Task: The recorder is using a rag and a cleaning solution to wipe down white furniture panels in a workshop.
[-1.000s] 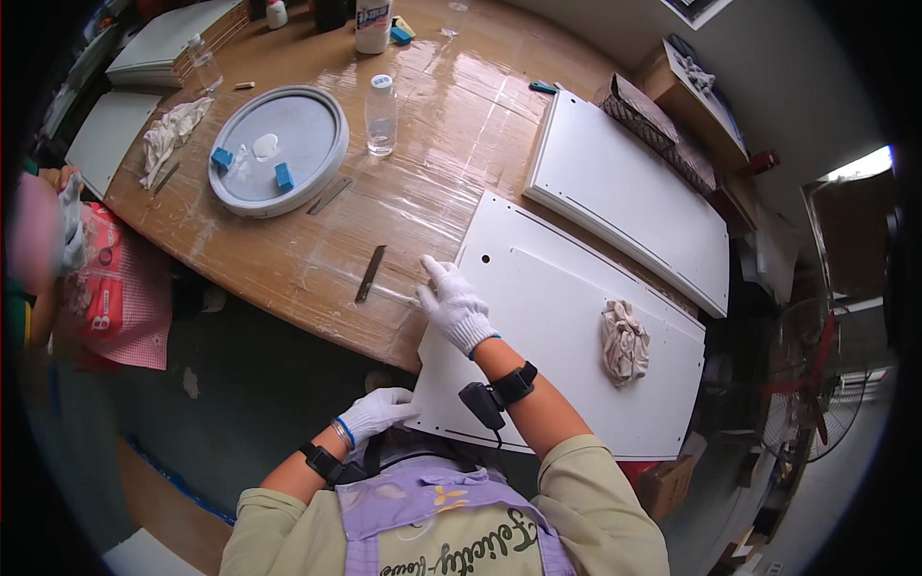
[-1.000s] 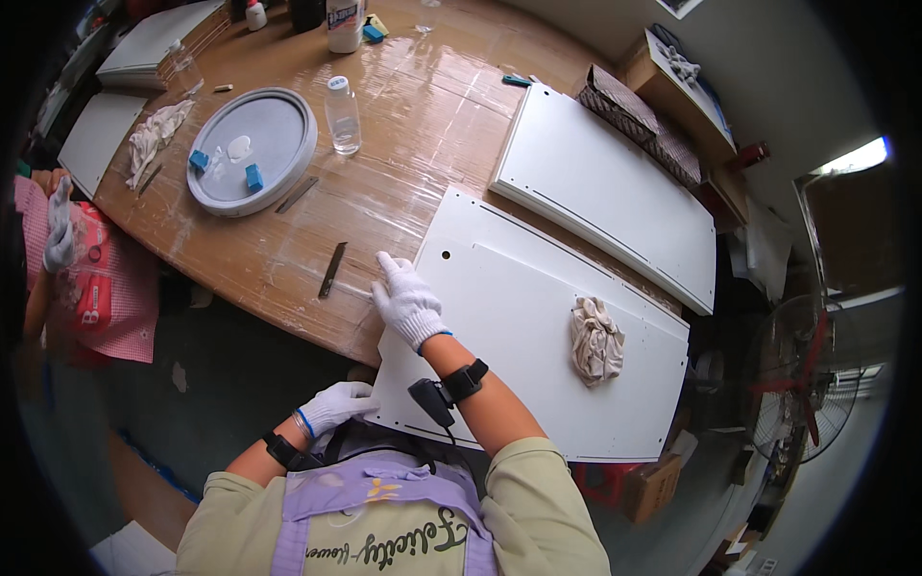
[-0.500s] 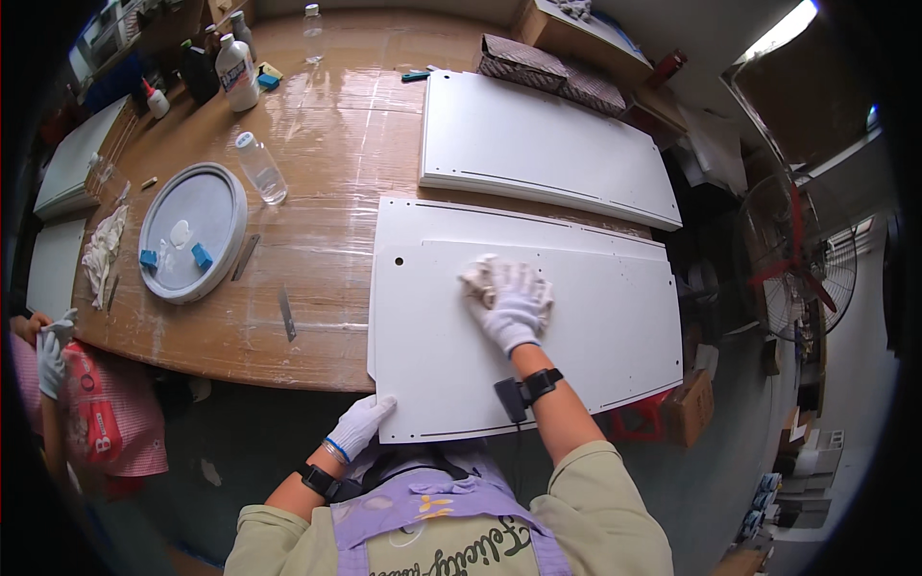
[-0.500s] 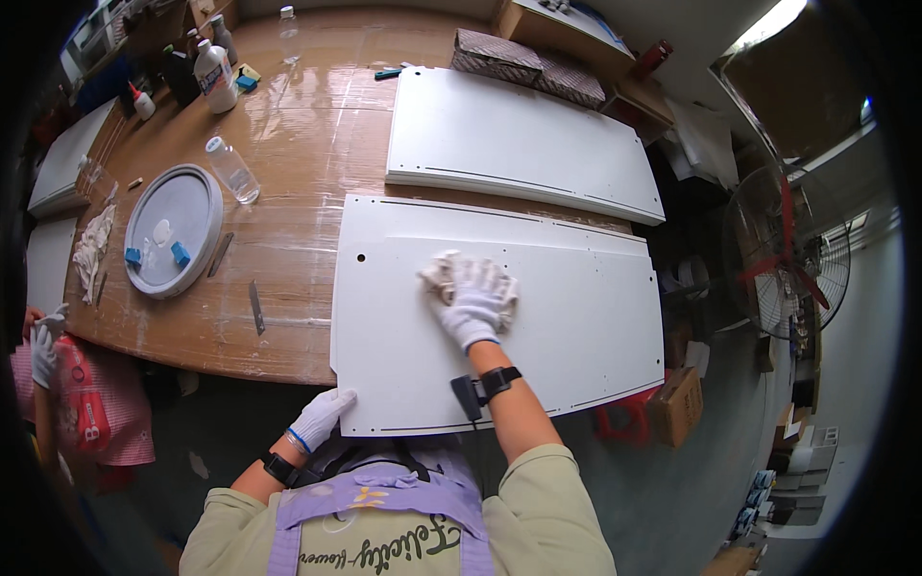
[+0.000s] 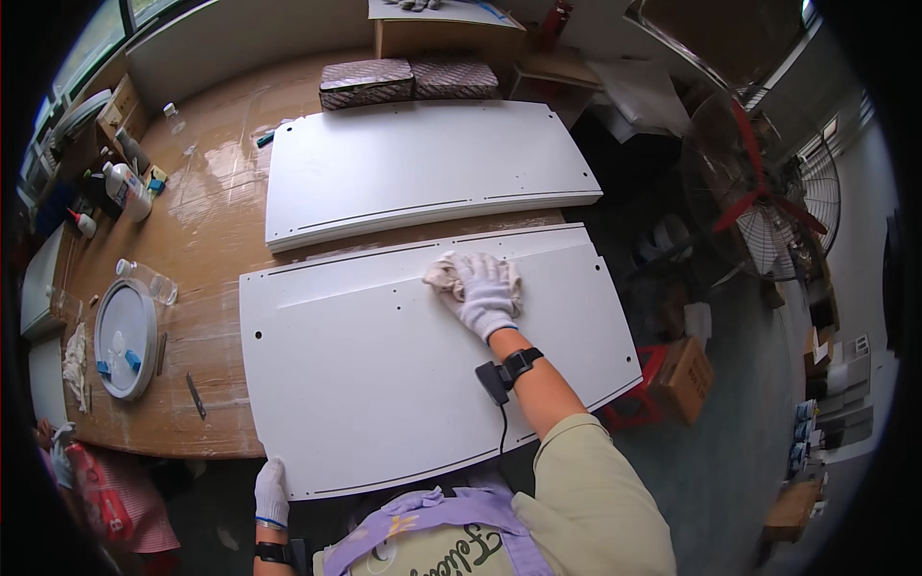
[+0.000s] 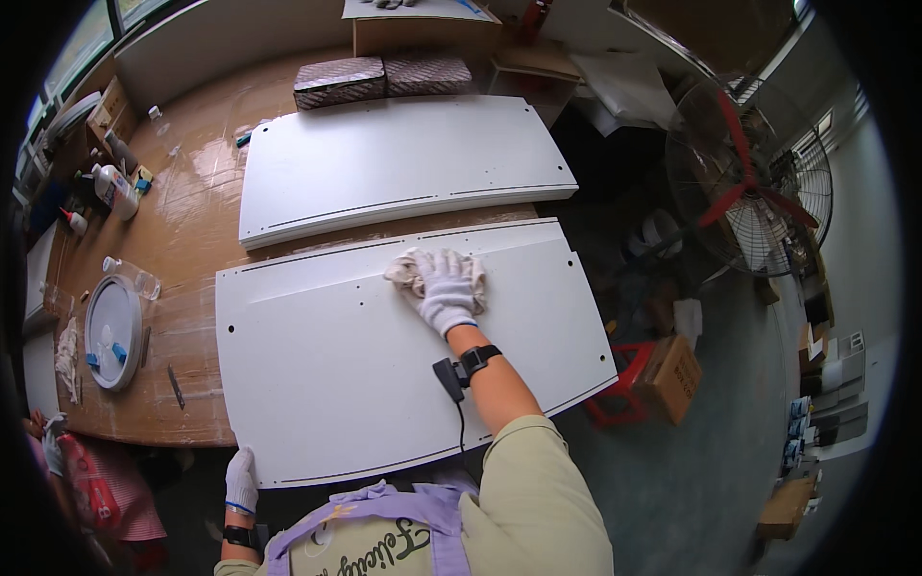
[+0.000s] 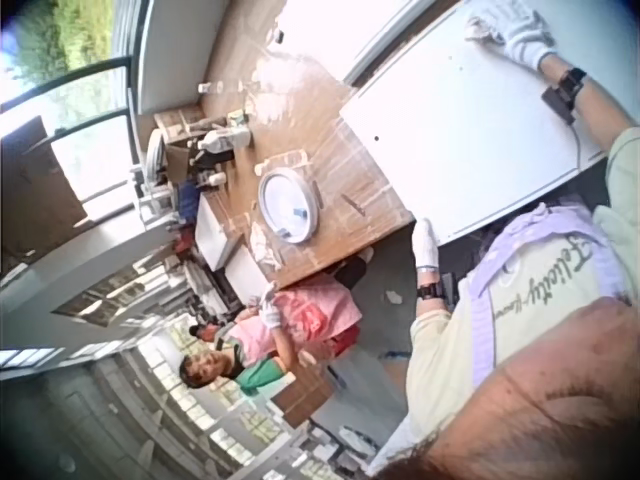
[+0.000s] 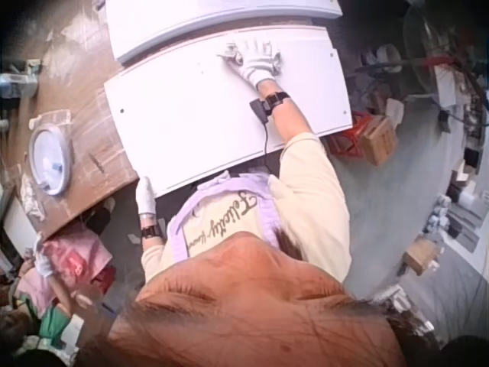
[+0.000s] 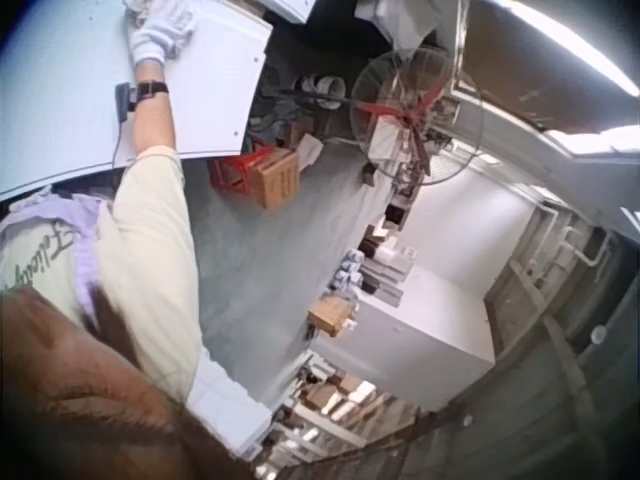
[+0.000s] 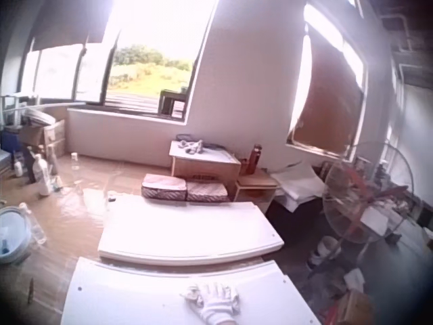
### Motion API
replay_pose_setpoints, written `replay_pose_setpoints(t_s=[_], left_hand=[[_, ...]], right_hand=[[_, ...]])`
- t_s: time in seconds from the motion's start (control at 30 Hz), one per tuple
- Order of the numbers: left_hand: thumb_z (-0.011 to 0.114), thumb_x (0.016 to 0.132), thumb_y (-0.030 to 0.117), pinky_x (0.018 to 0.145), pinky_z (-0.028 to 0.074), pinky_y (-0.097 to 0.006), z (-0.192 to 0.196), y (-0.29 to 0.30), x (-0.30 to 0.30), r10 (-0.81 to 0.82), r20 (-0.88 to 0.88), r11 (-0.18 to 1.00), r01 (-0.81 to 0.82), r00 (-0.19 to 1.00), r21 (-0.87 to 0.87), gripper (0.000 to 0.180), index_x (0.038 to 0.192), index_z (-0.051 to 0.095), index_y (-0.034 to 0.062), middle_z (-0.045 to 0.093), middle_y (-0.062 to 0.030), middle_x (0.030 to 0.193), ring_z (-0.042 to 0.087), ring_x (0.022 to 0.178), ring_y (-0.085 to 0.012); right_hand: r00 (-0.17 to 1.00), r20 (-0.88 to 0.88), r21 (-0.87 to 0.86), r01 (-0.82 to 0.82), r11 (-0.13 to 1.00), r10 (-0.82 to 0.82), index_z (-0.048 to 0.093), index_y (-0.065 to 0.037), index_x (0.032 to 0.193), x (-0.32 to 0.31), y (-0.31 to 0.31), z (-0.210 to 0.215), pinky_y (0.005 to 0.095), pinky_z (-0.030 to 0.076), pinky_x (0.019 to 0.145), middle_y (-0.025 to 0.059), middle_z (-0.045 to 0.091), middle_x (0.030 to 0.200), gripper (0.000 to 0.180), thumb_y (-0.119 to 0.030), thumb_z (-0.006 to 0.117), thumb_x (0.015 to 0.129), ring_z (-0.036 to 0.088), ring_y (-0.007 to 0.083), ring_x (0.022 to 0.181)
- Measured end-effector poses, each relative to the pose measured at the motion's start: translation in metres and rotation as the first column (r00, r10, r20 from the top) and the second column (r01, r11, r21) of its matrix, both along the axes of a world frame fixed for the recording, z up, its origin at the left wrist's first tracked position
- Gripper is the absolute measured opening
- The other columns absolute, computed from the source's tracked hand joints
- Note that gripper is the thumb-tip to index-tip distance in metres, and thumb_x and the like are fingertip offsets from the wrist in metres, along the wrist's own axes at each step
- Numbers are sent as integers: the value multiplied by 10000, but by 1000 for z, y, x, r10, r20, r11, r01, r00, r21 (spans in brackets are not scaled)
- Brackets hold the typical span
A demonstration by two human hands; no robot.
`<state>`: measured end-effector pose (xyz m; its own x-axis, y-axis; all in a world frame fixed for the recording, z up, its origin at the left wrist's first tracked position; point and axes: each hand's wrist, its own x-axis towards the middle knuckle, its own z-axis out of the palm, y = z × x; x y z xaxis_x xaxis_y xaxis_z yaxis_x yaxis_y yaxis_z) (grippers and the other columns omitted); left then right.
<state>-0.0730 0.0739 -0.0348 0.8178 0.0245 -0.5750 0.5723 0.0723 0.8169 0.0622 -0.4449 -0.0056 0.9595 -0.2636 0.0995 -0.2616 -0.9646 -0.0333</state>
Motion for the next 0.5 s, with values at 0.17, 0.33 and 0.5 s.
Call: replay_pose_setpoints(t_s=[0.17,0.33,0.5], left_hand=[[398,994,477,806,499,-321,-6,0,-1,187,-6,897,-168,982,409,593,1109,619,-61,669,-100,997,623,884,-193],[301,973,589,743,510,-336,-12,-1,10,96,-65,667,-16,993,745,756,1034,657,-75,705,-147,888,662,820,-253],[268,977,582,769,502,-361,-9,-2,3,111,-42,622,-37,993,782,758,1047,646,-71,702,-168,948,665,887,-299]], right_hand=[[867,-19,-33,497,867,-497,408,-246,1371,-72,-169,25,461,347,1033,123,488,1312,624,-499,584,828,447,297,1250],[606,-54,42,795,605,-793,417,-217,1316,-178,-296,17,513,515,780,172,595,1053,544,-358,621,831,630,383,937],[881,175,238,395,887,-439,445,-198,1336,-196,-243,45,440,514,788,134,582,1128,577,-238,650,798,608,353,958]])
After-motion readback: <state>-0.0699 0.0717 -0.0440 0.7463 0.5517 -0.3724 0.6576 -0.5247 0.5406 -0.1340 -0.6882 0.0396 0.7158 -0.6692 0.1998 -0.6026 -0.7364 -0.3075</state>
